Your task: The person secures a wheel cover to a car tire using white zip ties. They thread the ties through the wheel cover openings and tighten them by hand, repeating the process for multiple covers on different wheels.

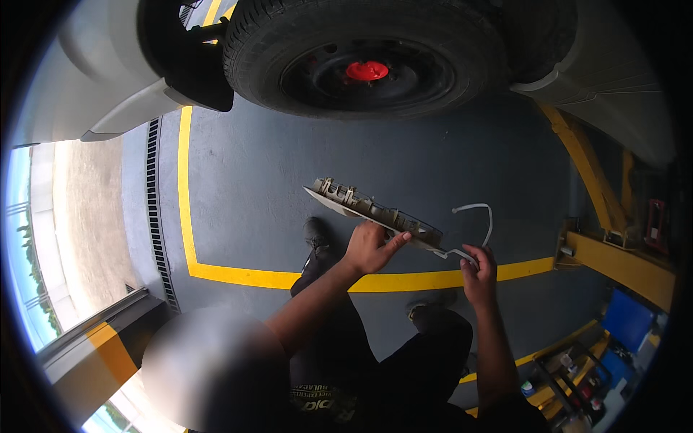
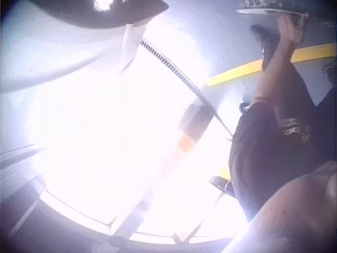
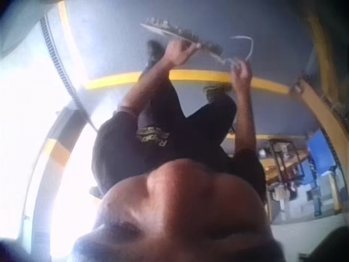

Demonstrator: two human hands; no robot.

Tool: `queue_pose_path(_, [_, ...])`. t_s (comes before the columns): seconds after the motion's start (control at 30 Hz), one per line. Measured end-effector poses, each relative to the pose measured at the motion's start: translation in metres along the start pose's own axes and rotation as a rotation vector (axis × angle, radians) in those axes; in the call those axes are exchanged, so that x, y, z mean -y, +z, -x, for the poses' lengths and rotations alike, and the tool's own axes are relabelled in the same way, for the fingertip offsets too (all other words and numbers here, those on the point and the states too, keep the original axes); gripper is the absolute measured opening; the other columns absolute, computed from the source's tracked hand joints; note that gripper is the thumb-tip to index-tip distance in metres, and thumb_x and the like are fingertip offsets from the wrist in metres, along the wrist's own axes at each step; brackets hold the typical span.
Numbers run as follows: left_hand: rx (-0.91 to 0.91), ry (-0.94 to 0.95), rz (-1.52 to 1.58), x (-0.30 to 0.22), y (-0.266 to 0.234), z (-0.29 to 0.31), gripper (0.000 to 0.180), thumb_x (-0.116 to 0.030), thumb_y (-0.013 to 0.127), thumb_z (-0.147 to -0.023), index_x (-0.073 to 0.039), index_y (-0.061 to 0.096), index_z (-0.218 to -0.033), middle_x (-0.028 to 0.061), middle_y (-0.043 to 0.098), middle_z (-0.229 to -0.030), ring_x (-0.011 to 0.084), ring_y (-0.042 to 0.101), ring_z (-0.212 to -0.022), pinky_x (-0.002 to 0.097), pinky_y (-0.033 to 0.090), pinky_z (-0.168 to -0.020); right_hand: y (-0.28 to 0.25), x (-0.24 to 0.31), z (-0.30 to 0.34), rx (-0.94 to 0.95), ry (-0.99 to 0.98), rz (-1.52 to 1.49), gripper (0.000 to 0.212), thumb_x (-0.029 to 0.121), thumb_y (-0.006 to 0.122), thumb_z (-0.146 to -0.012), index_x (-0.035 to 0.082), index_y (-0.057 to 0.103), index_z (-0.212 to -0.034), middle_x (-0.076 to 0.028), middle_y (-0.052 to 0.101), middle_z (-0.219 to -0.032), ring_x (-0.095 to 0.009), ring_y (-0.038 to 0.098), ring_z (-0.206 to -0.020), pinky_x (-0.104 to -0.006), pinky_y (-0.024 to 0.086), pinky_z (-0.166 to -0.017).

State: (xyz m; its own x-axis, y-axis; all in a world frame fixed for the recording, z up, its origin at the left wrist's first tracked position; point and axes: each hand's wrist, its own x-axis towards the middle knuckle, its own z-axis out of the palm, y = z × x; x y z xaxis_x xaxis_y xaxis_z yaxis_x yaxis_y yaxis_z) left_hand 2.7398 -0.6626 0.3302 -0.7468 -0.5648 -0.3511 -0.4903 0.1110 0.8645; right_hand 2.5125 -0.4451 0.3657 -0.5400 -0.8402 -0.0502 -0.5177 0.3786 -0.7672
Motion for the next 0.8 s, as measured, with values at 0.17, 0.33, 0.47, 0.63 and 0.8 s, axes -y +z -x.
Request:
queue_pose_path(0.17, [-0.167,0.231,0.058,0.064,-0.010,-0.009,0.050,-0.051,0.068,-0.101,-0.005,0.074,-0.121,0.0210,0.072,-0.113,0.0399,0.068,-0.106,0.0498,0.052,-0.094,0.100,0.014,-0.071,0.268,-0.107,0.074,0.032,0.014,0.079,-0.087,0.007,0.073,-0.117,-0.009,0.061,-0.091,-0.028,0.063,-0.071,-0.0373,0.052,-0.064])
queue_pose_path(0.33, [-0.332,0.277,-0.010,0.068,-0.029,0.035,0.055,-0.050,0.068,-0.101,-0.004,0.069,-0.131,0.0216,0.067,-0.134,0.0435,0.062,-0.126,0.0514,0.045,-0.108,0.128,0.007,-0.107,0.471,-0.316,-0.172,0.044,0.036,0.085,-0.081,0.005,0.079,-0.112,-0.007,0.059,-0.088,-0.020,0.061,-0.071,-0.0320,0.049,-0.063])
queue_pose_path(0.47, [-0.191,-0.109,0.173,0.102,-0.059,-0.028,0.058,-0.053,0.064,-0.104,0.003,0.070,-0.115,0.0235,0.074,-0.100,0.0400,0.075,-0.093,0.0490,0.058,-0.081,0.175,-0.019,-0.173,0.391,-0.520,-0.303,0.057,0.057,0.083,-0.083,0.002,0.082,-0.101,-0.008,0.057,-0.086,-0.020,0.063,-0.072,-0.0341,0.052,-0.063])
queue_pose_path(0.63, [-0.202,0.093,0.187,0.159,-0.085,-0.119,0.070,-0.059,0.052,-0.109,0.009,0.068,-0.096,0.0185,0.070,-0.074,0.0313,0.075,-0.074,0.0432,0.058,-0.067,0.222,-0.069,-0.230,0.487,-0.501,-0.377,0.078,0.072,0.081,-0.080,-0.004,0.078,-0.098,-0.010,0.059,-0.090,-0.024,0.065,-0.081,-0.0371,0.055,-0.072])
queue_pose_path(0.8, [-0.327,0.151,0.093,0.157,-0.091,-0.167,0.076,-0.063,0.052,-0.108,0.009,0.070,-0.096,0.0167,0.070,-0.069,0.0275,0.076,-0.071,0.0410,0.059,-0.065,0.234,-0.068,-0.238,0.345,-0.461,-0.231,0.068,0.056,0.086,-0.082,-0.007,0.073,-0.105,-0.013,0.064,-0.106,-0.027,0.068,-0.097,-0.0397,0.055,-0.085])
